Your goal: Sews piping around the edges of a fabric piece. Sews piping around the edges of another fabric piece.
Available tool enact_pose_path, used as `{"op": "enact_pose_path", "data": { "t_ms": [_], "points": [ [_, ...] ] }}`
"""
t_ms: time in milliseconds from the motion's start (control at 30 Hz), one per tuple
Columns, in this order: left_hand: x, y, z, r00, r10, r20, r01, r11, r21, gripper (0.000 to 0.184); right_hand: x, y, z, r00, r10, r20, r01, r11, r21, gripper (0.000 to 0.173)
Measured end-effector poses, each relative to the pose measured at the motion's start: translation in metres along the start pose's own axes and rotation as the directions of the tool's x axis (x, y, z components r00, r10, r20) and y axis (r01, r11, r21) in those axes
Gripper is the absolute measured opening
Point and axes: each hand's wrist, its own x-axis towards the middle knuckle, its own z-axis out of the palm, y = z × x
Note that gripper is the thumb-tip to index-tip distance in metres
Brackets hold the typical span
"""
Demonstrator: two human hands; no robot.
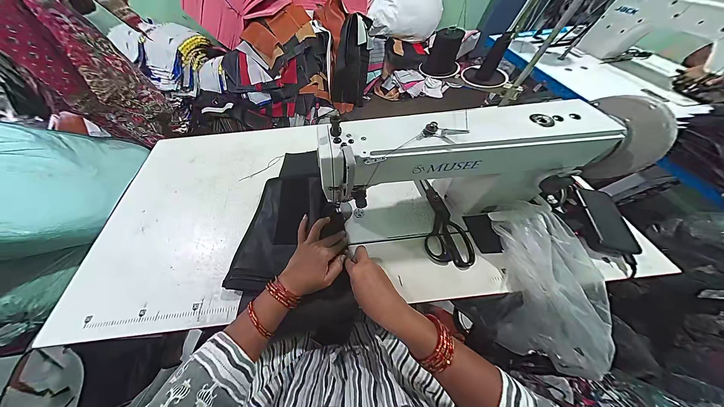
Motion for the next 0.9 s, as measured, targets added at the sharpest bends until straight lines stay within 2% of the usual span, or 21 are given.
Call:
{"op": "enact_pose_path", "data": {
  "t_ms": [233,567,733,900],
  "points": [
    [-0.009,-0.008,0.003,0.998,0.069,-0.012,-0.069,0.996,-0.055,0.05,0.002,0.0,0.0,1.0,-0.004,0.005,0.004,1.0,0.018,0.038],
    [0.009,-0.029,0.006,0.998,0.058,-0.006,-0.059,0.993,-0.106,0.048,0.026,-0.003,-0.01,0.999,0.031,-0.021,-0.031,1.0,-0.004,0.039],
    [0.024,-0.044,0.006,0.998,0.06,0.003,-0.058,0.986,-0.158,0.046,0.041,0.0,-0.007,0.985,0.006,-0.172,-0.004,1.0,0.012,0.035],
    [0.037,-0.057,0.006,0.998,0.055,0.019,-0.05,0.981,-0.186,0.045,0.054,0.002,-0.015,0.984,0.016,-0.176,-0.001,0.997,0.083,0.038]
  ]
}}
